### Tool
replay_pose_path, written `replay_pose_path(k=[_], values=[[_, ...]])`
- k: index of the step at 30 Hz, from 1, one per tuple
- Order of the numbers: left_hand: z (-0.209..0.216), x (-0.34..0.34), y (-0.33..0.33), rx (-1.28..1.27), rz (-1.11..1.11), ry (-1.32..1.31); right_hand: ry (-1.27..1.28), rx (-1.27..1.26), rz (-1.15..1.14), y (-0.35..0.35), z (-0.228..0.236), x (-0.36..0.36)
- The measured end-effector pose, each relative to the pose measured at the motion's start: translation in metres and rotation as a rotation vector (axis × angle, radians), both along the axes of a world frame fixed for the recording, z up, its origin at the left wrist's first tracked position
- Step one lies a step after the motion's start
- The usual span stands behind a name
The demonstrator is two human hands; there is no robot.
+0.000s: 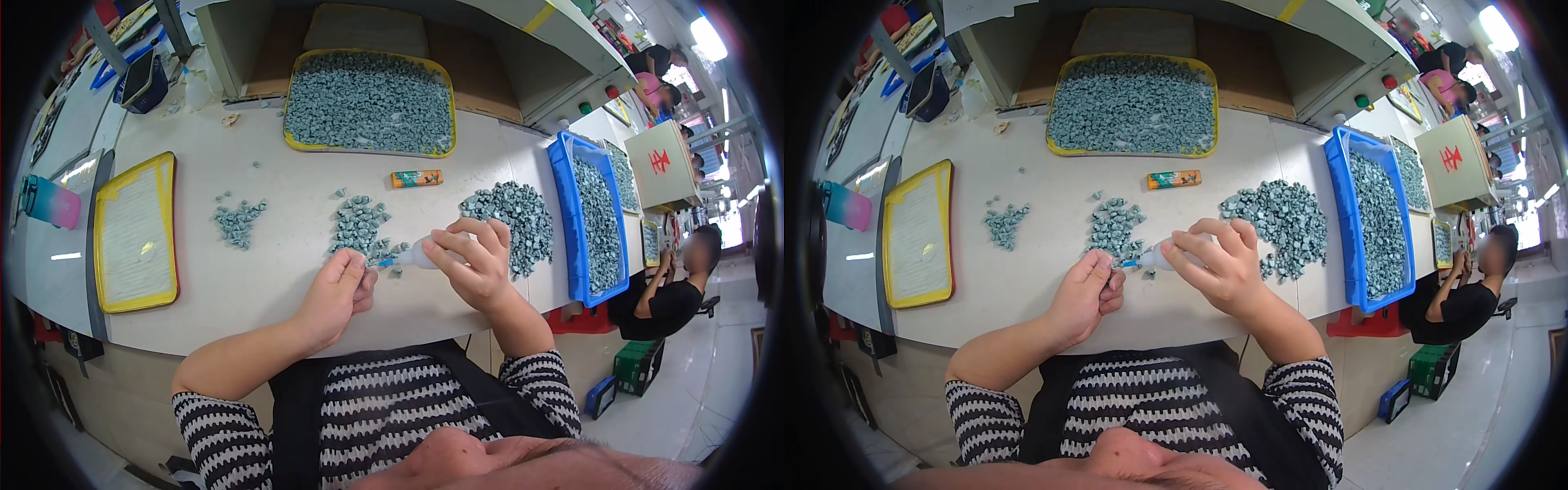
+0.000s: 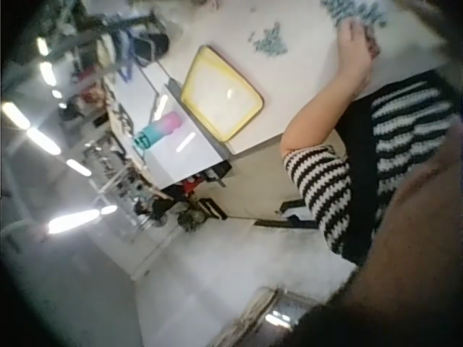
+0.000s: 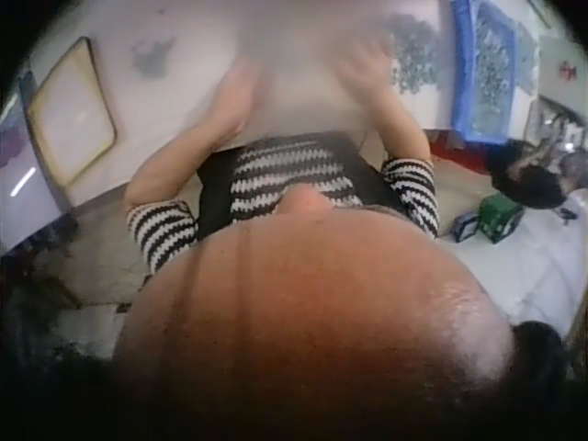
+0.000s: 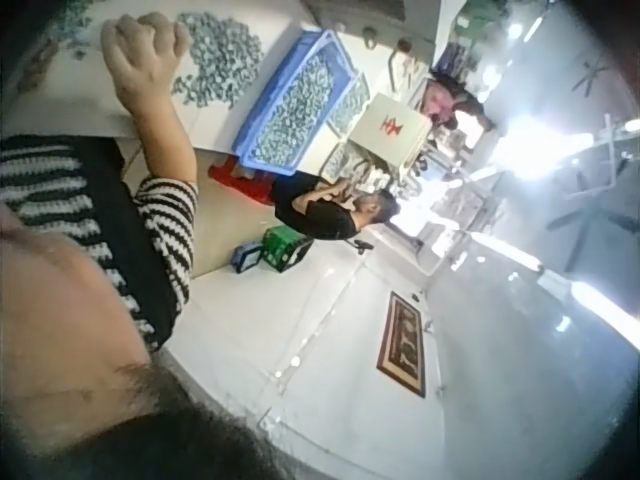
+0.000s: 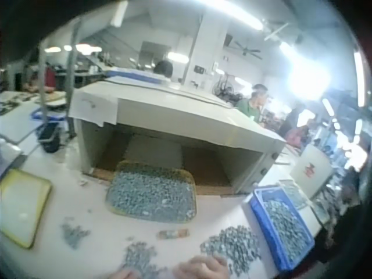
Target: The person applies adhesive from a squeeze bottle onto small components and attaches them together by hand.
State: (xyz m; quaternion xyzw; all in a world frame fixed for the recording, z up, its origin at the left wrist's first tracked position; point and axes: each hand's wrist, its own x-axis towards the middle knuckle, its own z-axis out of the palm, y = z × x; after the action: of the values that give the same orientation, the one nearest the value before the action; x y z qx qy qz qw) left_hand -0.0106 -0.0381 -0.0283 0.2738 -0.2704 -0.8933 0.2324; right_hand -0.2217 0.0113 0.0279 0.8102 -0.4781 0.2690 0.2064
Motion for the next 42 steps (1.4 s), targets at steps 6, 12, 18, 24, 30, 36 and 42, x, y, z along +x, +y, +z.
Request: replay_pose_path(k=[6, 12, 18, 24, 30, 36, 42], values=[[-0.004, 0.000, -0.001, -0.021, -0.002, 0.017, -0.004, -0.007, -0.026, 0.000, -0.001, 0.000], [0.003, -0.005, 0.000, 0.076, -0.016, -0.021, -0.484, 0.309, -0.165, -0.005, -0.019, -0.014], [0.005, -0.007, 0.005, 0.104, -0.022, -0.027, -1.043, 0.784, -0.168, -0.017, -0.043, -0.022], [0.011, -0.007, 0.006, 0.119, -0.033, -0.042, -0.876, 0.556, -0.198, -0.015, -0.020, -0.049], [0.010, -0.005, 0.005, 0.135, -0.050, -0.030, -0.320, 0.407, -0.368, -0.015, -0.022, -0.071], [0.014, -0.001, 0.006, 0.127, -0.048, -0.029, -0.201, 0.477, -0.386, -0.011, -0.026, -0.064], [0.017, 0.001, 0.010, 0.122, -0.050, -0.055, -0.153, 0.457, -0.468, -0.005, -0.015, -0.058]])
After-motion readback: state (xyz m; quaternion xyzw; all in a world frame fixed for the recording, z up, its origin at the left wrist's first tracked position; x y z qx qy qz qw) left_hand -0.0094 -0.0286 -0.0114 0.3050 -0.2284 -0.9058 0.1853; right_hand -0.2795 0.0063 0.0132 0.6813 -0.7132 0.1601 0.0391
